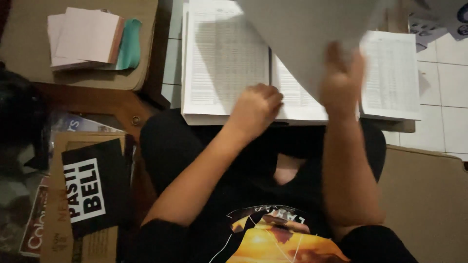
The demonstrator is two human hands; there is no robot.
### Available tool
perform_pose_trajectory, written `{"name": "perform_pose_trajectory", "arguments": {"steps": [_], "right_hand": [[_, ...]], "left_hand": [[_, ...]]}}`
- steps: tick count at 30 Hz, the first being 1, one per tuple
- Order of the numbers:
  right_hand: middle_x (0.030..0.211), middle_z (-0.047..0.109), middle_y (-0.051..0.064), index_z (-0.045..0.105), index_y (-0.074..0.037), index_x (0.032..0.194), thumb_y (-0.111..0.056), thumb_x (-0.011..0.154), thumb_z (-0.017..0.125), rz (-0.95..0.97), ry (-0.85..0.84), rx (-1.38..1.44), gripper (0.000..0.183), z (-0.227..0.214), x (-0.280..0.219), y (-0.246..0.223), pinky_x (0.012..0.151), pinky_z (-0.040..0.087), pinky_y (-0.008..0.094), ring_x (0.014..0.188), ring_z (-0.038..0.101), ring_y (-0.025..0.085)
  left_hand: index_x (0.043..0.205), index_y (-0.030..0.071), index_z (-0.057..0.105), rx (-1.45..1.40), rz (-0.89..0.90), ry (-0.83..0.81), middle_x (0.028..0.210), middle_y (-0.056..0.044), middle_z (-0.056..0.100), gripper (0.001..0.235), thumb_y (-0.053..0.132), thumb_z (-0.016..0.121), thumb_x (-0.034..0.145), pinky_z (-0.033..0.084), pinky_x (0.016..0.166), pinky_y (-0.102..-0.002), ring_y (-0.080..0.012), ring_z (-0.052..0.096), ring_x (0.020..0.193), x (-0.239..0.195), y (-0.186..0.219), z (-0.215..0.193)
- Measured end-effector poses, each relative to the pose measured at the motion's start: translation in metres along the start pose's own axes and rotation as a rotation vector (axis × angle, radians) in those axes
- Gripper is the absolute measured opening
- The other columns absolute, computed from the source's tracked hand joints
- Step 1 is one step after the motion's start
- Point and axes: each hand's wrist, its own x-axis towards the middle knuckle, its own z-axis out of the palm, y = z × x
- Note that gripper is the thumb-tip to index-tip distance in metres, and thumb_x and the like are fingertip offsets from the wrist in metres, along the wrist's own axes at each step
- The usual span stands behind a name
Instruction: The person sits cross-legged on the floor and flips through a stack of printed papers resting on their lap. They separate individual sheets from the stack and place them onto a pile to the right.
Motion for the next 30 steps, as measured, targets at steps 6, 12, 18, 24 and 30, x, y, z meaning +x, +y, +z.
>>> {"name": "perform_pose_trajectory", "arguments": {"steps": [6,12,18,24,30], "right_hand": [[0.113,0.073,0.021,0.067,0.004,0.13,-0.002,0.114,0.068,-0.742,-0.086,-0.444,0.018,-0.075,0.014,-0.051,0.074,0.06,0.037,0.092,0.074,0.03],[0.118,0.078,0.012,0.07,-0.014,0.138,0.0,0.102,0.055,-0.777,-0.526,-0.855,0.041,-0.087,-0.01,0.029,0.076,0.06,0.043,0.101,0.075,0.031],[0.12,0.077,0.009,0.065,-0.017,0.138,0.008,0.089,0.056,-0.511,-0.659,-0.809,0.056,-0.097,-0.025,0.034,0.077,0.059,0.049,0.102,0.073,0.035],[0.103,0.078,0.014,0.067,-0.022,0.136,0.001,0.097,0.056,-0.3,-0.71,-0.785,0.047,-0.093,-0.031,0.025,0.077,0.058,0.054,0.096,0.072,0.042],[0.097,0.078,0.014,0.069,-0.023,0.133,-0.01,0.105,0.053,-0.165,-0.76,-0.778,0.035,-0.087,-0.029,0.016,0.075,0.057,0.053,0.092,0.072,0.043]], "left_hand": [[0.091,0.01,0.074,0.104,-0.149,-0.62,0.088,-0.007,0.067,0.035,0.04,0.085,0.079,0.054,0.065,-0.04,-0.0273,0.067,0.076,0.026,0.03,0.024],[0.08,0.011,0.076,0.151,-0.115,-0.607,0.074,-0.005,0.068,0.019,0.028,0.083,0.076,0.055,0.058,-0.039,-0.0276,0.07,0.067,0.015,0.02,0.028],[0.072,0.016,0.074,0.199,0.086,-0.453,0.066,-0.003,0.07,0.008,0.009,0.079,0.074,0.054,0.06,-0.034,-0.0249,0.07,0.065,0.015,0.037,0.006],[0.101,0.011,0.074,0.036,-0.08,-0.496,0.099,-0.01,0.069,0.03,0.026,0.084,0.077,0.053,0.077,-0.044,-0.0321,0.066,0.092,0.01,0.034,-0.017],[0.105,0.017,0.072,-0.05,-0.178,-0.425,0.105,-0.005,0.062,0.034,0.031,0.08,0.075,0.047,0.081,-0.041,-0.0288,0.061,0.099,-0.01,0.024,-0.006]]}}
